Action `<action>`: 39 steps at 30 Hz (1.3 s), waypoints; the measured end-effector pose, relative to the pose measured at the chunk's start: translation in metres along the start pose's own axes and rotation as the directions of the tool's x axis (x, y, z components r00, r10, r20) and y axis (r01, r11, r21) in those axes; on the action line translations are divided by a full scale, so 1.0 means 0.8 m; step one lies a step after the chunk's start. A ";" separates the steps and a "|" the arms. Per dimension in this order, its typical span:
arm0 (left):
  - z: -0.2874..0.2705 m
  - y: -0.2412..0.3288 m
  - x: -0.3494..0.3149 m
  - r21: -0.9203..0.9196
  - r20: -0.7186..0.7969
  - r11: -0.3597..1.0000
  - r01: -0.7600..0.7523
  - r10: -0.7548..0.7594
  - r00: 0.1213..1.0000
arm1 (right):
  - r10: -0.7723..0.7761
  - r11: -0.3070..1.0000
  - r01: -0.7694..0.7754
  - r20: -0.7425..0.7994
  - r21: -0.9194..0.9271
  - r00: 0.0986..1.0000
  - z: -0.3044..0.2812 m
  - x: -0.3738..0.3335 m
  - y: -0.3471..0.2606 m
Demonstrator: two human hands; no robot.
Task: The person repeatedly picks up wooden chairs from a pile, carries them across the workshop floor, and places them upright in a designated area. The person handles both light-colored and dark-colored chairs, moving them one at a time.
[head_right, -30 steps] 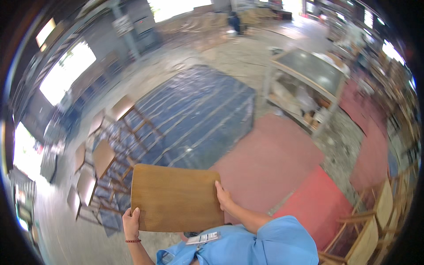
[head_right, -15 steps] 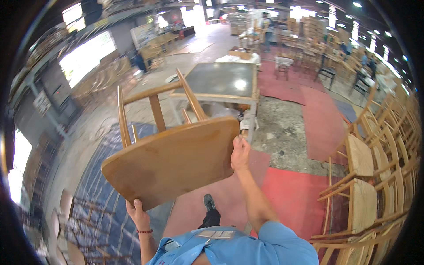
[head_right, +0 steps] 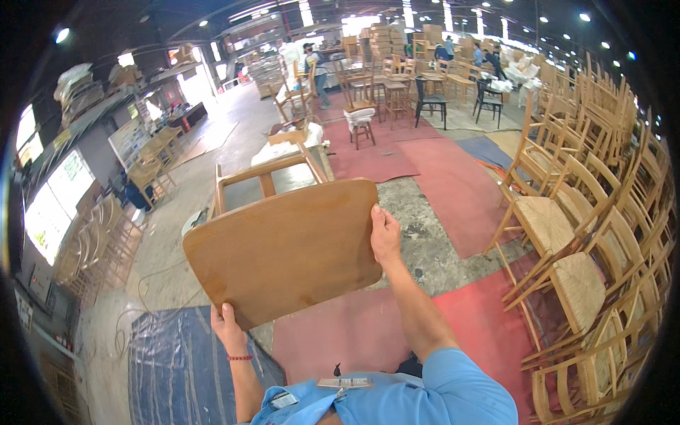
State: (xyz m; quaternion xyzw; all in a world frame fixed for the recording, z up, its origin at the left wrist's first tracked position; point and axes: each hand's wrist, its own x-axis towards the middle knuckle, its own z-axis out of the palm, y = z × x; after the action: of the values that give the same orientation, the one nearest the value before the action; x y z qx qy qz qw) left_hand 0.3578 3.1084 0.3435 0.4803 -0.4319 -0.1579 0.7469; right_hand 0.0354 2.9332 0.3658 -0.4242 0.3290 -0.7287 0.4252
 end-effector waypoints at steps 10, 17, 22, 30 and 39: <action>0.188 -0.037 0.062 -0.049 -0.046 0.990 0.131 -0.133 0.990 | 0.119 0.979 -0.064 0.283 -0.196 0.952 -0.001 0.263 0.020; 0.273 -0.097 0.101 0.209 -0.047 0.962 0.173 -0.167 0.985 | 0.266 0.906 -0.053 0.465 -0.421 0.844 0.035 0.466 0.024; 0.359 -0.189 0.138 0.309 -0.089 0.938 0.158 -0.137 0.987 | 0.276 0.922 -0.051 0.562 -0.383 0.779 0.039 0.563 0.048; 0.488 -0.292 0.284 0.426 -0.158 0.895 0.136 -0.075 0.985 | 0.310 0.828 0.091 0.587 -0.554 0.748 0.116 0.757 0.060; 0.541 -0.277 0.473 0.970 -0.091 0.241 0.034 0.230 0.969 | 0.197 0.977 -0.203 0.665 -0.069 0.720 0.082 0.909 0.251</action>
State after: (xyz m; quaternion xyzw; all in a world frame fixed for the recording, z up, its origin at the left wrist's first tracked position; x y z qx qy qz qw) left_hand 0.2706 2.5024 0.4131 0.8225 -0.3834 0.2399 0.3449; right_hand -0.0395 2.1866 0.4710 -0.6171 0.1953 -0.4794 0.5926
